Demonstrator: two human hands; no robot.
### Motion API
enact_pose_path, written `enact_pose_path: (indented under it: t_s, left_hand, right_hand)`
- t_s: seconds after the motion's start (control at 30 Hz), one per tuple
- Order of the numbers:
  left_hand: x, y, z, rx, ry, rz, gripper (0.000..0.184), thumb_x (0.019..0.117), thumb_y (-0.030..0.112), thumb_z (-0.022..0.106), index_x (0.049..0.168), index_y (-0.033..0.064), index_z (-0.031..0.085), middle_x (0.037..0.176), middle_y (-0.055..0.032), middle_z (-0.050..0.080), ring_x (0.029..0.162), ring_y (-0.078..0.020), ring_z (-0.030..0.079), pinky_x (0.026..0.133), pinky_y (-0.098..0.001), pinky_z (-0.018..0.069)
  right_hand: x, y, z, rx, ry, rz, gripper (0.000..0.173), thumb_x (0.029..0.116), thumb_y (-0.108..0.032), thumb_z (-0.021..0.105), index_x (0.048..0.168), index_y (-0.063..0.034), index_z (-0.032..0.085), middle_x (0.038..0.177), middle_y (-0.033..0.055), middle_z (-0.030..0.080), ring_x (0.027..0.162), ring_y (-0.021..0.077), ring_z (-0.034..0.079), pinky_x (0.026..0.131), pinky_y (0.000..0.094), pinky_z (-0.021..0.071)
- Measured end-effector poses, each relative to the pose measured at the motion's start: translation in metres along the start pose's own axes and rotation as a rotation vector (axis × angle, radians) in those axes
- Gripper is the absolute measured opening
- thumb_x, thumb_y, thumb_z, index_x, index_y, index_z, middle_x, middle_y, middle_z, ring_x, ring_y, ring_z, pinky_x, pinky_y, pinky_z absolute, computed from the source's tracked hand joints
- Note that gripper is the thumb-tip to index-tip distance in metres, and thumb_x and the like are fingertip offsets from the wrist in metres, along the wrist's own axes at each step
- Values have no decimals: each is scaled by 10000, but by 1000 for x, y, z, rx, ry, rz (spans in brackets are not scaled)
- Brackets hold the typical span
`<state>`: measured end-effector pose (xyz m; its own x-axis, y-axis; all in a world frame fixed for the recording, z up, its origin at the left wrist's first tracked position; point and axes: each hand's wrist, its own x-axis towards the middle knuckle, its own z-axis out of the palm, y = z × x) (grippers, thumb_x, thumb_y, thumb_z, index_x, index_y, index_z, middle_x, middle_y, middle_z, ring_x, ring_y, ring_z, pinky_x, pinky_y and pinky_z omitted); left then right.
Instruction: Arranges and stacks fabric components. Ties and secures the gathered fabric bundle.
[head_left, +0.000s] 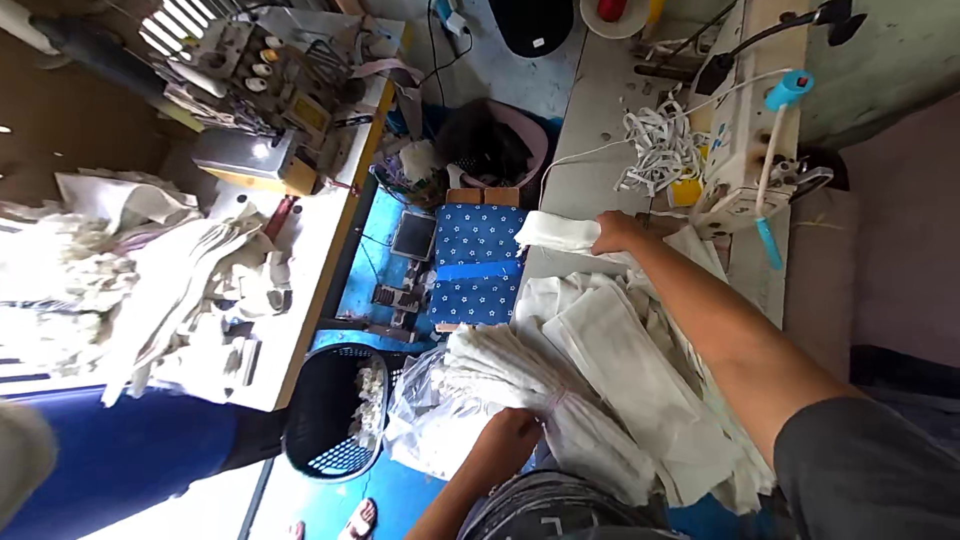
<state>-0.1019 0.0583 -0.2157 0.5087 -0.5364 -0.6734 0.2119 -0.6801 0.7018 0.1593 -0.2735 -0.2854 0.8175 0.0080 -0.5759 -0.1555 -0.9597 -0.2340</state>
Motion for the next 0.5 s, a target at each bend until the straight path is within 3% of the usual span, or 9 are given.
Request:
enact_pose_path:
  t_s: [0.07, 0.13, 0.3, 0.43, 0.5]
  left_hand:
    - [2, 24, -4, -72, 53, 70, 279, 1041, 202, 540, 954, -8, 702, 753, -60, 625, 666, -125, 573, 668, -336, 497]
    - [5, 47, -3, -115, 53, 130, 265, 1044, 198, 538, 955, -1, 688, 749, -37, 613, 655, -95, 559, 653, -304, 489]
    - [23, 85, 2, -4, 5, 217, 266, 1040, 200, 527, 921, 11, 670, 734, -42, 586, 647, -125, 549, 639, -328, 471]
    - [28, 95, 0, 114, -23, 180, 302, 1058, 224, 516, 938, 0, 679, 771, -71, 614, 692, -162, 579, 682, -371, 489]
    - [29, 93, -1, 144, -2, 172, 306, 1047, 228, 522, 921, 1, 686, 773, -82, 626, 708, -189, 598, 694, -409, 500]
  right_hand:
    - [-5, -3, -7, 70, -61, 25, 737, 743, -324, 905, 1287, 76, 610, 1256, 323, 622, 1212, 495, 580, 969, 739, 422]
    - [-18, -11, -18, 77, -108, 54, 782, 733, -316, 918, 1311, 93, 585, 1261, 328, 617, 1214, 491, 581, 988, 723, 426]
    - [-75, -50, -66, -29, -81, 75, 554, 749, -292, 891, 1075, 98, 673, 1130, 302, 664, 1106, 466, 635, 904, 704, 476]
    - [-111, -62, -99, 107, -33, -150, 464, 758, -211, 887, 1075, 64, 689, 1048, 263, 682, 1009, 426, 657, 860, 665, 505]
    - [-129, -58, -106, 309, -60, -293, 453, 737, -120, 901, 1087, 63, 680, 988, 222, 691, 906, 342, 674, 826, 575, 538]
